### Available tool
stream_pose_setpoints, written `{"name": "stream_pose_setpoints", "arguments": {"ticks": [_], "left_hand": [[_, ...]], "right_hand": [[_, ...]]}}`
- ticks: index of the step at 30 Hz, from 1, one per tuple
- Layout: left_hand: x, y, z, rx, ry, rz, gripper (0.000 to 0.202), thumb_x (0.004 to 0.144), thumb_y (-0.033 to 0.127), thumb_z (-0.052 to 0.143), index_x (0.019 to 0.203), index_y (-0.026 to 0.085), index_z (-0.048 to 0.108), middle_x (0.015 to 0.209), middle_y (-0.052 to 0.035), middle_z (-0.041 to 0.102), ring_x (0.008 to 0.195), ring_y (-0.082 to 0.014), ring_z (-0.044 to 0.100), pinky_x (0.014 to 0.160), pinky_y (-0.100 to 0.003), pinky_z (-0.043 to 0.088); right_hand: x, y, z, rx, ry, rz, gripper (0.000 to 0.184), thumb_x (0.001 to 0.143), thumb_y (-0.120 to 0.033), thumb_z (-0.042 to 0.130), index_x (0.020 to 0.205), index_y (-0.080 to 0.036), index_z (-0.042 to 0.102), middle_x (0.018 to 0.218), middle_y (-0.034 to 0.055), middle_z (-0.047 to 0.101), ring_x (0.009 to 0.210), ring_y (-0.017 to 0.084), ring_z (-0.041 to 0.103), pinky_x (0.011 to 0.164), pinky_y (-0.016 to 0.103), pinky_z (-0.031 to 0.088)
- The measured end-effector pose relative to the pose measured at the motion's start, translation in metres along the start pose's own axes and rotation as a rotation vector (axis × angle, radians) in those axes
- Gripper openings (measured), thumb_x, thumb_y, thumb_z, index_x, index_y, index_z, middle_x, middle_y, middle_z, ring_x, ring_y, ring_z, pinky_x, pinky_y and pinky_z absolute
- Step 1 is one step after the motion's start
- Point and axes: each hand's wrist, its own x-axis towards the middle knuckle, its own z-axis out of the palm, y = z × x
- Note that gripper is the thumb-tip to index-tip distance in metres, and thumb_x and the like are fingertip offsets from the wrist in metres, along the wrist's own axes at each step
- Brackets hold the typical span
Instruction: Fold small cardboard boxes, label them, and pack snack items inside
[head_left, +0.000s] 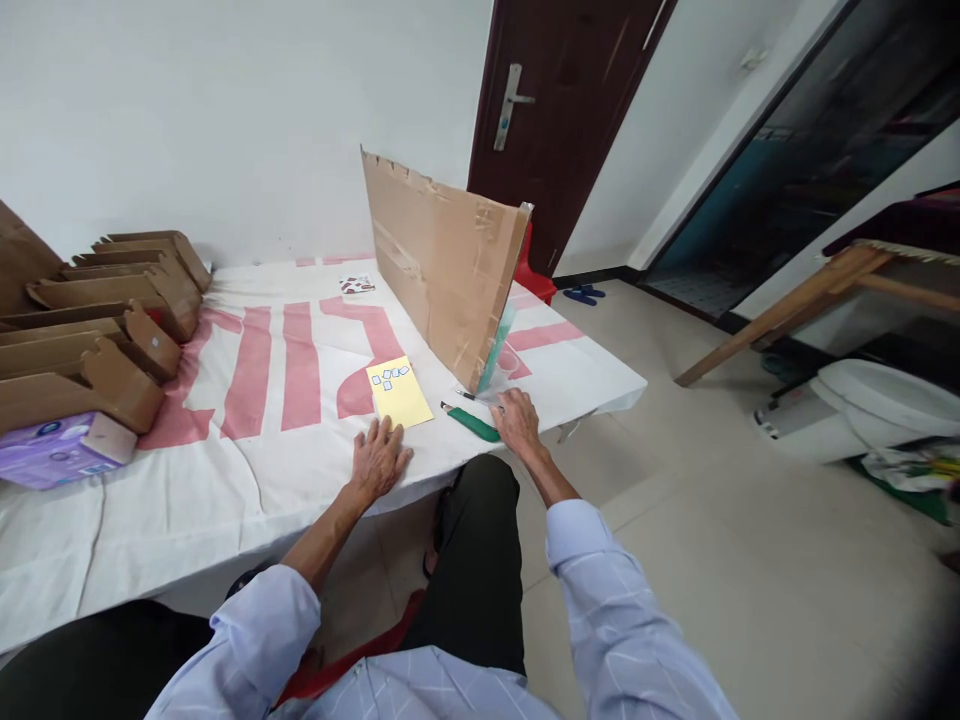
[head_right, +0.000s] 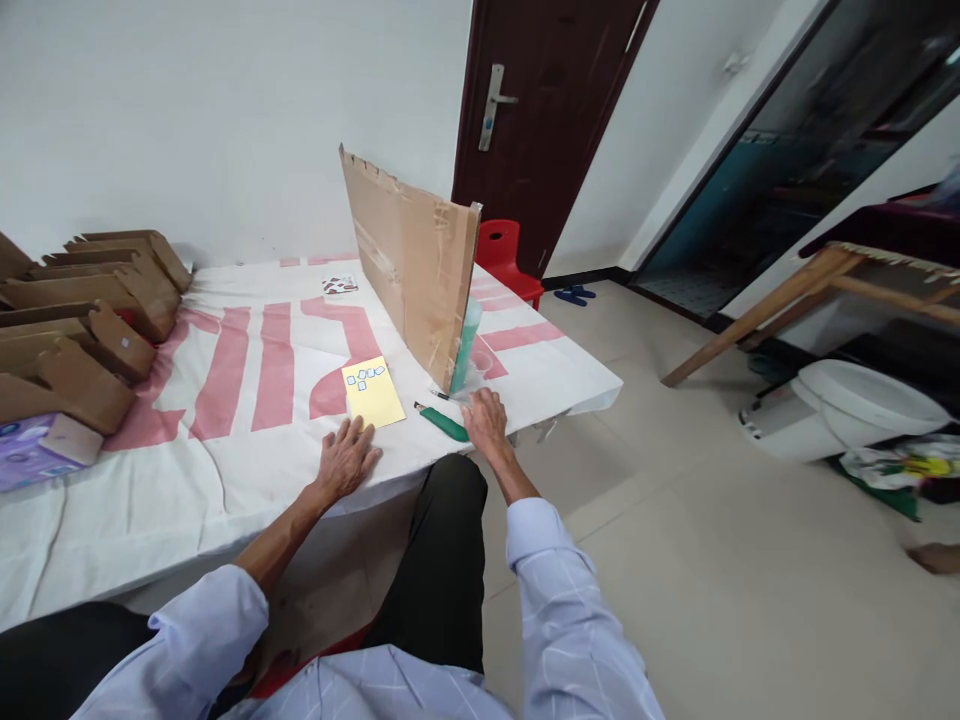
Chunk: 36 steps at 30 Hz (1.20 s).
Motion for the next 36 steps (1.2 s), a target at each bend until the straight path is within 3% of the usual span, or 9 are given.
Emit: {"name": "stream_pose_setpoints", "arguments": {"ticks": [3,6,11,16,24,27,30,33,36], "left_hand": [[-0.001,0.001,0.002,0.007,0.01,-0.014,0.052,0.108,0.047,0.051,0.155,0.026,0.06,0.174,-0.0191,0.045,0.163,-0.0445,0.035,0.125,-0.067,0.034],[-0.003,0.0,0.005,-0.012,0.035,-0.017,0.051,0.107,0.047,0.053,0.153,0.027,0.061,0.173,-0.0185,0.047,0.163,-0.0443,0.036,0.126,-0.067,0.033],[-0.003,-0.001,0.007,-0.017,0.053,-0.013,0.051,0.106,0.047,0.053,0.152,0.027,0.062,0.173,-0.0186,0.048,0.163,-0.0449,0.037,0.127,-0.067,0.032],[-0.002,-0.001,0.007,-0.045,0.047,-0.014,0.052,0.105,0.047,0.055,0.153,0.029,0.063,0.172,-0.0177,0.048,0.163,-0.0465,0.037,0.126,-0.069,0.032],[-0.002,0.004,0.0,0.018,-0.017,0.001,0.051,0.107,0.046,0.051,0.155,0.03,0.062,0.174,-0.0155,0.047,0.164,-0.044,0.035,0.125,-0.069,0.032],[-0.002,0.004,-0.001,0.018,-0.021,0.01,0.05,0.108,0.046,0.05,0.154,0.031,0.062,0.174,-0.0147,0.047,0.164,-0.0434,0.034,0.124,-0.069,0.033],[-0.001,0.004,0.0,0.017,-0.018,0.018,0.05,0.108,0.045,0.05,0.154,0.031,0.062,0.175,-0.0149,0.046,0.164,-0.0438,0.034,0.123,-0.069,0.033],[0.0,0.004,0.001,0.015,-0.01,0.028,0.048,0.108,0.045,0.051,0.153,0.031,0.063,0.174,-0.0145,0.047,0.163,-0.044,0.034,0.123,-0.069,0.033],[0.0,0.006,0.002,0.039,0.001,0.033,0.049,0.109,0.044,0.049,0.154,0.03,0.063,0.173,-0.0146,0.048,0.162,-0.0441,0.036,0.122,-0.069,0.036]], "right_hand": [[0.02,0.012,0.0,-0.011,-0.038,0.026,0.033,0.106,-0.029,0.059,0.129,-0.013,0.076,0.133,0.0212,0.067,0.123,0.034,0.055,0.101,0.04,0.044],[0.025,0.02,0.003,0.008,-0.057,-0.014,0.025,0.106,-0.025,0.058,0.113,-0.016,0.08,0.123,0.0182,0.071,0.117,0.032,0.058,0.098,0.038,0.044],[-0.007,0.052,-0.002,0.048,-0.002,-0.066,0.031,0.11,-0.024,0.047,0.115,-0.02,0.077,0.12,0.0122,0.073,0.118,0.026,0.059,0.105,0.032,0.043],[-0.025,0.082,-0.006,0.016,0.078,0.117,0.036,0.11,-0.022,0.041,0.117,-0.014,0.076,0.118,0.0181,0.072,0.115,0.03,0.06,0.103,0.037,0.044],[0.026,0.059,0.006,0.01,0.056,0.194,0.029,0.109,-0.031,0.056,0.111,-0.016,0.081,0.12,0.0164,0.073,0.114,0.029,0.06,0.096,0.035,0.045],[0.018,0.05,0.004,0.018,0.077,0.161,0.035,0.111,-0.032,0.053,0.125,-0.013,0.078,0.129,0.0193,0.069,0.122,0.031,0.058,0.103,0.037,0.044],[-0.003,0.037,0.007,0.047,0.058,0.061,0.035,0.11,-0.037,0.058,0.132,-0.017,0.076,0.13,0.0152,0.07,0.124,0.028,0.059,0.106,0.034,0.045],[-0.019,0.023,0.015,0.096,-0.021,-0.087,0.028,0.103,-0.041,0.071,0.123,-0.022,0.078,0.117,0.0085,0.074,0.114,0.024,0.064,0.098,0.031,0.047],[-0.022,0.017,0.019,0.121,-0.044,-0.161,0.021,0.106,-0.038,0.065,0.11,-0.022,0.078,0.111,0.0083,0.074,0.109,0.024,0.064,0.094,0.032,0.047]]}}
